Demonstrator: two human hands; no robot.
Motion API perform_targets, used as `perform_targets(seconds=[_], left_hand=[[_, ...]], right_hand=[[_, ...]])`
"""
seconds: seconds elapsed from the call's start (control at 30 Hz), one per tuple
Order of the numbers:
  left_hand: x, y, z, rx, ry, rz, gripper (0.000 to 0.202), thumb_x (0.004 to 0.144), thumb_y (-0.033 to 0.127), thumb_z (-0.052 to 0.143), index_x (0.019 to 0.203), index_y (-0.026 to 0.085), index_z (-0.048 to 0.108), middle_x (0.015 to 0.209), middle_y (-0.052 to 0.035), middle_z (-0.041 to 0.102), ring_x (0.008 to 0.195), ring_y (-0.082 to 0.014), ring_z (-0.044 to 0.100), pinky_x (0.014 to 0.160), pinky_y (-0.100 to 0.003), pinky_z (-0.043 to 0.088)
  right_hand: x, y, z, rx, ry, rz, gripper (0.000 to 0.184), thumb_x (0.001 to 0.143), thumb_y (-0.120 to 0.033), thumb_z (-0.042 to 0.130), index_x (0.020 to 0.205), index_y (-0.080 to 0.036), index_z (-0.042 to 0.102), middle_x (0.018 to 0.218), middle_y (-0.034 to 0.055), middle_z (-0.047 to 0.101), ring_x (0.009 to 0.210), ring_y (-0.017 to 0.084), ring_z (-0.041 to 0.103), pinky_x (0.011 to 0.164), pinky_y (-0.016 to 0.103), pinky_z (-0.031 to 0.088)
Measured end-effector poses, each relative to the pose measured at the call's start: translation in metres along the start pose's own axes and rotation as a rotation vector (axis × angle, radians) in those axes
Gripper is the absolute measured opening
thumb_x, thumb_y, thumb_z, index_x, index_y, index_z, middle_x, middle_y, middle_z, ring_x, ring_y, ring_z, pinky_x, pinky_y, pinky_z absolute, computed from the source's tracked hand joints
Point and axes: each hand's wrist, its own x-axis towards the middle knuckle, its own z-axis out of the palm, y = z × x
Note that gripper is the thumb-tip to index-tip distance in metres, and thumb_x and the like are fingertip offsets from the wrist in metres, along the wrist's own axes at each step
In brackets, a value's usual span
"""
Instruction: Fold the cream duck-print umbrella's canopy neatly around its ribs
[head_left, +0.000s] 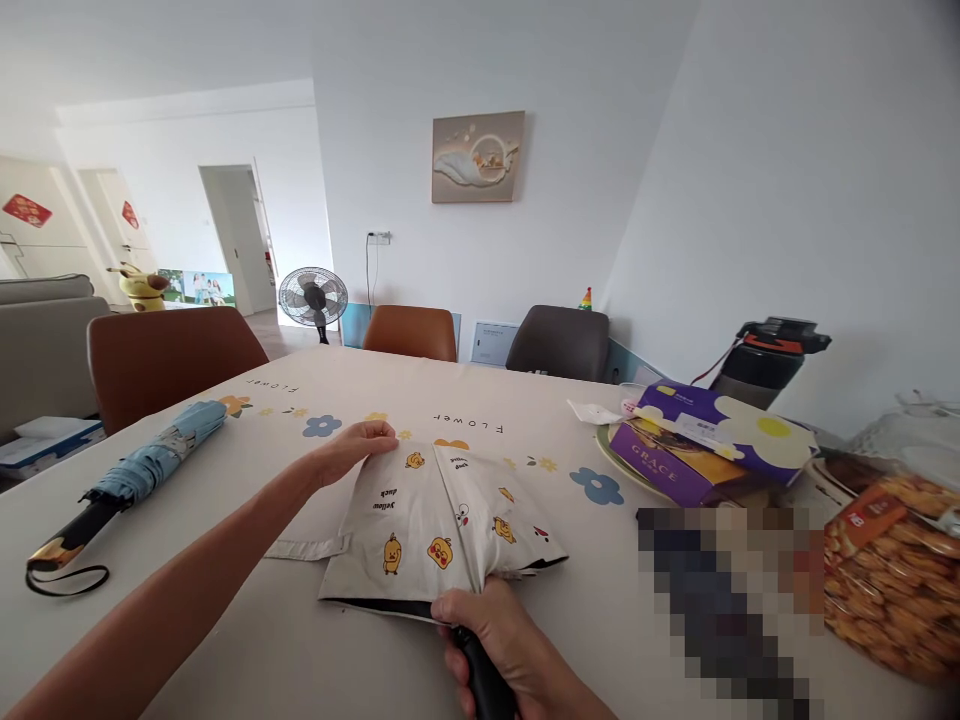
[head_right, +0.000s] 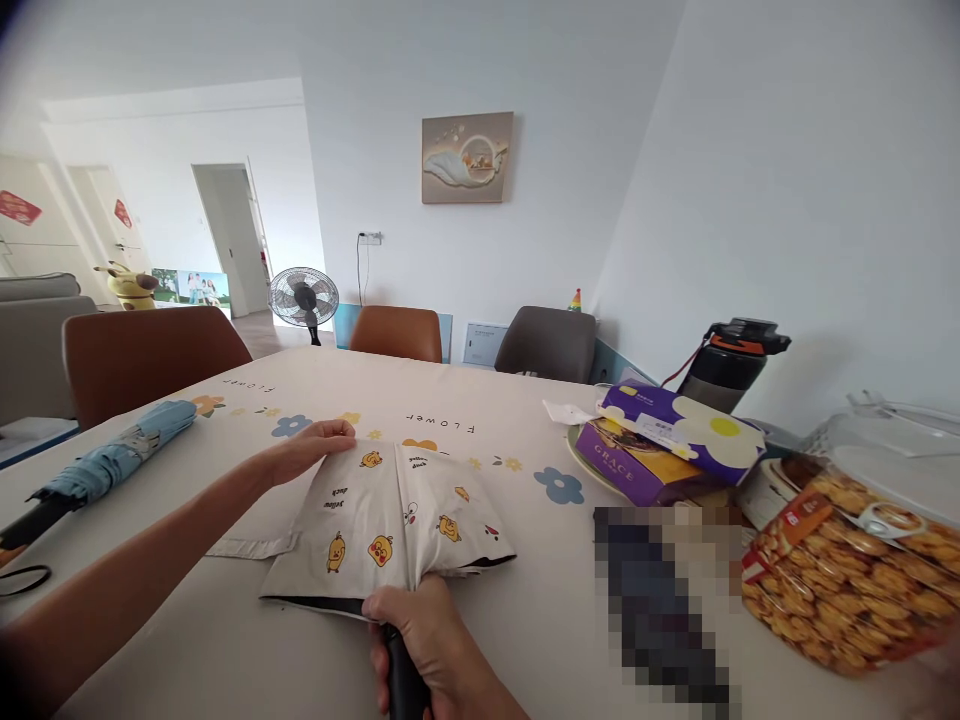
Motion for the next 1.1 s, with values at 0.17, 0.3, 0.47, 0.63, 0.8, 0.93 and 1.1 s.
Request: perform_targets(seconds=[0.17,0.3,0.47,0.63,0.8,0.93,1.1], left_hand=[[-0.001,0.002,-0.006,-0.027,-0.212,-0.227,0.034,0.064,0.047,0.068,0.070,0.015,0.058,0.078,-0.0038,0.060,0.073,-0.0172,0.053,0.066,-0.028,0.040],[-0.004,-0.005,-0.011,-0.242,-0.094,-0.178,0.033,0.066,0.046,0.067,0.069,0.016,0.054,0.068,-0.0001,0.055,0.063,-0.0123,0.049,0.062,-0.025,0.040],[-0.016,-0.019,-0.019,-0.172,-0.057,-0.174,0.032,0.063,0.037,0.072,0.082,0.017,0.055,0.072,0.0019,0.051,0.063,-0.0091,0.045,0.056,-0.019,0.036],[-0.031,-0.028,-0.022,-0.253,-0.050,-0.130,0.025,0.065,0.031,0.071,0.076,0.017,0.053,0.069,0.0036,0.048,0.061,-0.0071,0.043,0.055,-0.018,0.034],[-0.033,-0.026,-0.017,-0.252,-0.079,-0.180,0.035,0.065,0.033,0.071,0.096,0.021,0.058,0.089,-0.0013,0.059,0.078,-0.0139,0.053,0.065,-0.023,0.040],[-0.029,-0.023,-0.016,-0.153,-0.147,-0.204,0.036,0.062,0.034,0.071,0.095,0.020,0.062,0.096,-0.0029,0.062,0.087,-0.0179,0.055,0.072,-0.026,0.042],[-0.023,-0.019,-0.014,-0.054,-0.238,-0.253,0.029,0.065,0.042,0.068,0.077,0.016,0.066,0.085,-0.0041,0.064,0.080,-0.0180,0.056,0.070,-0.026,0.041]], right_hand=[[0.003,0.001,-0.002,0.003,0.009,0.009,0.015,0.069,-0.027,0.050,0.073,-0.019,0.039,0.043,-0.0049,0.046,0.030,0.008,0.034,0.029,0.019,0.030],[0.003,0.002,-0.003,0.023,-0.015,0.000,0.016,0.069,-0.028,0.051,0.073,-0.018,0.039,0.043,-0.0042,0.046,0.030,0.008,0.035,0.030,0.020,0.030],[-0.001,-0.001,-0.001,0.011,0.013,0.036,0.013,0.070,-0.027,0.049,0.070,-0.018,0.040,0.041,-0.0042,0.044,0.028,0.007,0.034,0.029,0.018,0.029],[-0.006,-0.004,0.004,-0.005,0.049,0.018,0.012,0.071,-0.027,0.048,0.067,-0.017,0.041,0.039,-0.0042,0.042,0.027,0.007,0.032,0.028,0.018,0.028],[-0.007,-0.005,0.008,0.005,0.085,-0.025,0.014,0.069,-0.026,0.049,0.063,-0.017,0.040,0.040,-0.0038,0.042,0.027,0.006,0.031,0.028,0.018,0.030],[-0.005,-0.004,0.006,0.020,0.078,-0.034,0.012,0.069,-0.026,0.050,0.065,-0.017,0.042,0.042,-0.0035,0.044,0.028,0.007,0.032,0.028,0.019,0.031],[-0.002,-0.002,0.004,0.041,0.067,-0.042,0.013,0.068,-0.027,0.051,0.065,-0.017,0.043,0.043,-0.0036,0.044,0.029,0.006,0.032,0.028,0.019,0.031]])
